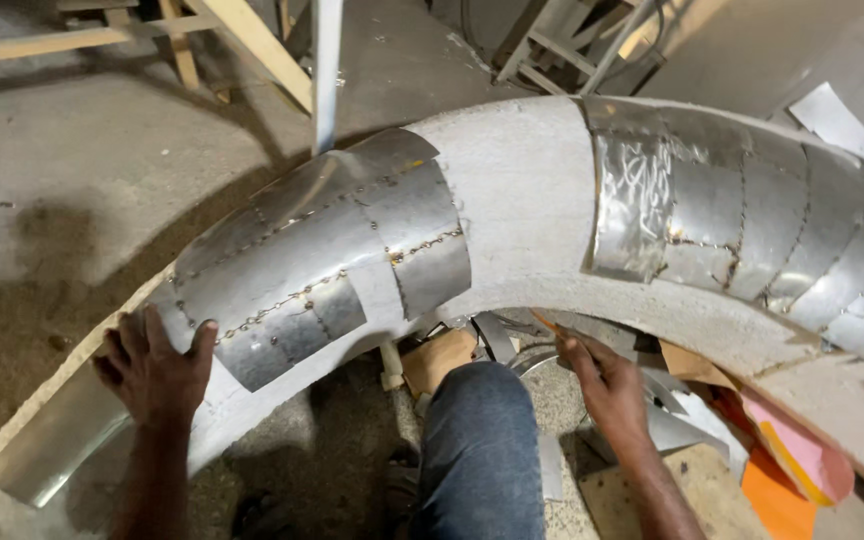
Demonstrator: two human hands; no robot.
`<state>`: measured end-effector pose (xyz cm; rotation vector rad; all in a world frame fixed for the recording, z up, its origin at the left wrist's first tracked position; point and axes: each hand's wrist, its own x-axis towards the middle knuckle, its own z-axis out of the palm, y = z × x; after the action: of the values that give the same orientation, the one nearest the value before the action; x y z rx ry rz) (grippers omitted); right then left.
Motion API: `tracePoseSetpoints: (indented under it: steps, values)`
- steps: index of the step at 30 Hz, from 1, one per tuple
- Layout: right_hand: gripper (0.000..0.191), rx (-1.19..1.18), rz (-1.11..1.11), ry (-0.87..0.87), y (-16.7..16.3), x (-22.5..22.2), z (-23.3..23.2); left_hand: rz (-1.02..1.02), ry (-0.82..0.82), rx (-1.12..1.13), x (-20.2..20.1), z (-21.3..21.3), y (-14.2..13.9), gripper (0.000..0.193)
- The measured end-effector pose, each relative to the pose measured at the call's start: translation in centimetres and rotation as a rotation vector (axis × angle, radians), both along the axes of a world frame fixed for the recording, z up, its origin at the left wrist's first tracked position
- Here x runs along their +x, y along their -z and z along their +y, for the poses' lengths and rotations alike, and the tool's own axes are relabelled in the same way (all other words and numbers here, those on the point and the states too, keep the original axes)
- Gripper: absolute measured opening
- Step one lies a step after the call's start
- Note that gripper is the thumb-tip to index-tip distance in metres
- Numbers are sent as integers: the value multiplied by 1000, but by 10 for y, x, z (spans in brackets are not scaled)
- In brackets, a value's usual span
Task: The person marks a metal sheet against a curved structure using a pencil, then uses an angle grinder to cut the sheet on a wooden block. The person handles the metal sheet and grinder while seated on the floor.
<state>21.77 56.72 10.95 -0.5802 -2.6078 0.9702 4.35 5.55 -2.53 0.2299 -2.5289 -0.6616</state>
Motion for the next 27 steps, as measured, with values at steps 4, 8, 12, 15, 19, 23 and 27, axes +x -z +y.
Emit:
tracePoseSetpoints:
  steps: [4, 8, 12, 15, 19, 23, 27]
  values:
    - [37, -365, -46, 77, 92, 49, 64, -148, 71, 17, 0, 22, -16, 84]
    - [39, -617, -93, 61, 167, 67, 64, -120, 226, -98, -5, 42, -33, 97]
    - [39, -721, -217, 43, 215, 85, 41, -263, 332, -240, -9, 39, -53, 90]
    - [38, -863, -205, 90, 238, 104, 36, -422, 422, -372, -4, 28, -64, 91]
    - [39, -889, -256, 287, 255, 138, 40, -522, 457, -704, 7, 23, -74, 96]
    - [46, -419, -427, 264, 259, 177, 55, -764, 410, -838, 8, 23, -96, 86]
    - [45, -217, -692, 291, 252, 166, 60, -1076, 379, -713, 9, 19, -126, 76]
